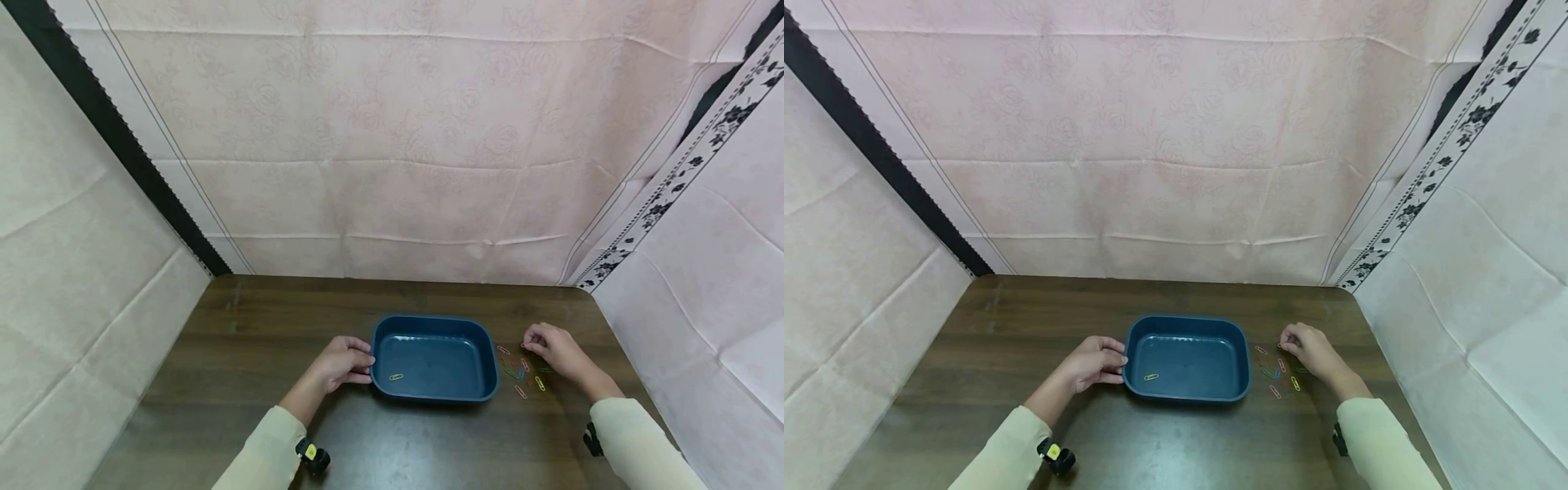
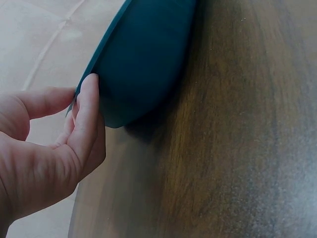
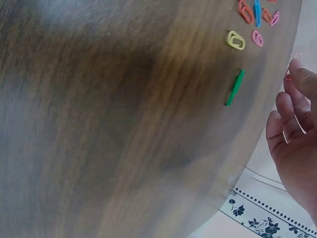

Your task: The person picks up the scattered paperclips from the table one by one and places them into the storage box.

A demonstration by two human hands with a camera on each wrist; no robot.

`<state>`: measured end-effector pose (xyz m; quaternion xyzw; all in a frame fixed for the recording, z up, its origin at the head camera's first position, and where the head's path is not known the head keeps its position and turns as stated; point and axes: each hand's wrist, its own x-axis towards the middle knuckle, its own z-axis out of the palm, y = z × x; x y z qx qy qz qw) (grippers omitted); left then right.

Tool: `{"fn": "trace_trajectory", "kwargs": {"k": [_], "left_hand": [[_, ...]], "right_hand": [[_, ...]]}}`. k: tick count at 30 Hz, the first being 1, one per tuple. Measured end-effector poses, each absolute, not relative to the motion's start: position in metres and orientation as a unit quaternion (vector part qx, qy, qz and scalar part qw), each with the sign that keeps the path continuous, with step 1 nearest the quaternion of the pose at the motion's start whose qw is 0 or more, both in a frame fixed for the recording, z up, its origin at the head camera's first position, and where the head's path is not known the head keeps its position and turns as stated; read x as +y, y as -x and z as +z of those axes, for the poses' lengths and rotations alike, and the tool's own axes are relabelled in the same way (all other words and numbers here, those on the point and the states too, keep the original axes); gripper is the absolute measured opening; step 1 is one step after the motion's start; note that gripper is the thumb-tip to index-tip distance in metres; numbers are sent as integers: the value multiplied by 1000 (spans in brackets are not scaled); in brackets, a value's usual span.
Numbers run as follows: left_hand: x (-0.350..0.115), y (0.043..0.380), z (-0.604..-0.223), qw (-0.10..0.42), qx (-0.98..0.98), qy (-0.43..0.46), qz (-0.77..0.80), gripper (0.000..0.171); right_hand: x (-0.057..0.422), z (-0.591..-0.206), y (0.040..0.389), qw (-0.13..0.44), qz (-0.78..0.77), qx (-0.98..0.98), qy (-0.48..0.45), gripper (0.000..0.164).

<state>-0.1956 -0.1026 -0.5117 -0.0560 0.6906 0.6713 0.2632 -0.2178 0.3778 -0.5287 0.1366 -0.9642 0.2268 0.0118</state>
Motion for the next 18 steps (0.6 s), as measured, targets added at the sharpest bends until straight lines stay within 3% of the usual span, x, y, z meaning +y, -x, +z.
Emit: {"fn": "trace_trajectory", "kwargs": {"k": [18], "left_hand": [[-103,195,-510,264,694,58,668,30]], "right_hand": [[352,-503,212,28,245,-953,-174,10]]}}
